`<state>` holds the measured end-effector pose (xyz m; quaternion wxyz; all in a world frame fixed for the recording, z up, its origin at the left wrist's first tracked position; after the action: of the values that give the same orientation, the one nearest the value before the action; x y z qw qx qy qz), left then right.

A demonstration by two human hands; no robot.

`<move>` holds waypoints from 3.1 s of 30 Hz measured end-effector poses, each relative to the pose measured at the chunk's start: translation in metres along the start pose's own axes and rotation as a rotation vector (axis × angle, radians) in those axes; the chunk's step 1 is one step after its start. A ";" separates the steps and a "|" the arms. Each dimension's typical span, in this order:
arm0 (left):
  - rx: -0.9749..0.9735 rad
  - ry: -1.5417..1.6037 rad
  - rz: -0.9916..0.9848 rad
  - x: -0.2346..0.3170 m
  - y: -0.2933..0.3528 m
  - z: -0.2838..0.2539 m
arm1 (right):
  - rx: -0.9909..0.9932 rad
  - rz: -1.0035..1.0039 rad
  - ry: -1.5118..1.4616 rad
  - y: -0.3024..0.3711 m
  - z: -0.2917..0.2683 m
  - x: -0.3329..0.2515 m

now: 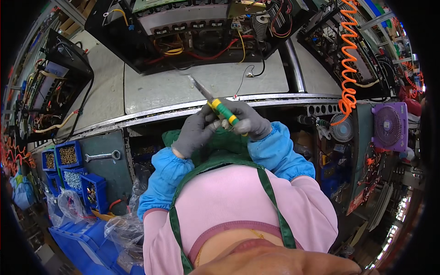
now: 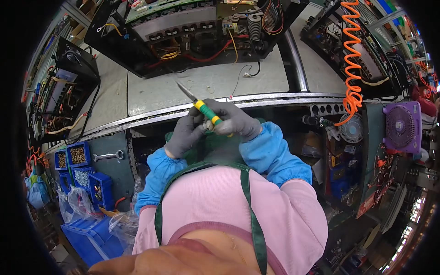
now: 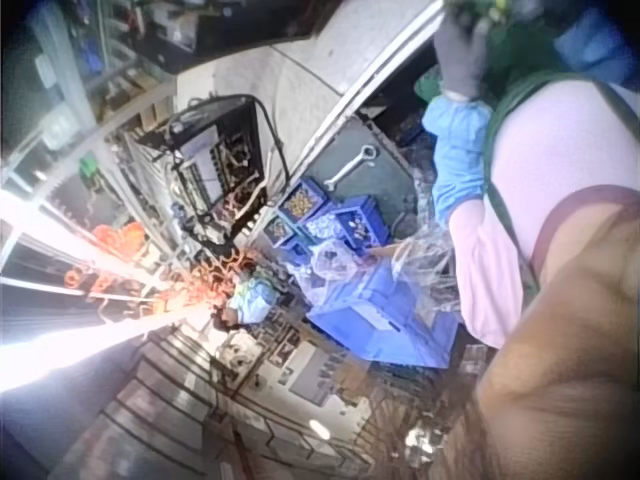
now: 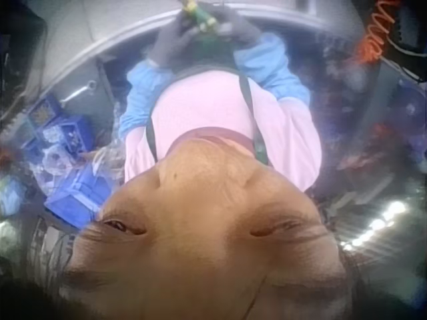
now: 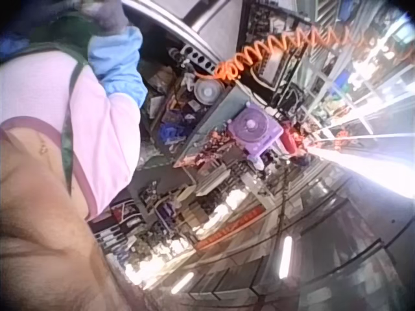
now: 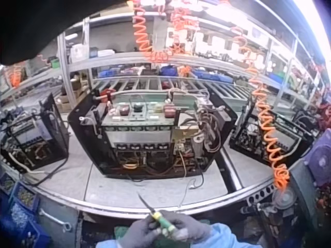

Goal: Assemble an electronic component by stripping wires, tightening screws with a screwdriver, and using a wrench on nuts.

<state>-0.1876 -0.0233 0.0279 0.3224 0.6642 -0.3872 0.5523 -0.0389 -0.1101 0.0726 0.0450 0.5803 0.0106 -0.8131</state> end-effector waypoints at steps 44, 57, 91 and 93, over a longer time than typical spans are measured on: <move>0.110 -0.040 -0.357 -0.071 0.005 0.044 | 0.325 -0.009 -1.064 0.010 -0.038 0.113; 0.099 0.090 -0.310 -0.084 0.004 0.049 | 0.366 -0.036 -0.970 0.011 -0.041 0.112; 1.059 -1.210 -1.211 -0.020 0.253 -0.189 | 0.176 0.259 0.435 0.007 -0.041 0.066; 1.081 -1.335 -1.129 -0.020 0.255 -0.179 | 0.139 0.254 0.476 0.009 -0.042 0.069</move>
<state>-0.4980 0.0074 0.0406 -0.0880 0.9775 0.1815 -0.0612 -0.0211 -0.1201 -0.0059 0.1029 0.7533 -0.1077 -0.6405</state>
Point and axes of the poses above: each hand's wrist, its own y-axis away from the middle knuckle, its own z-axis out of the palm, x = y × z, the point moved 3 cm from there along -y, towards the middle knuckle, and after that the axes turned 2 degrees about x, right-handed, at the moved point
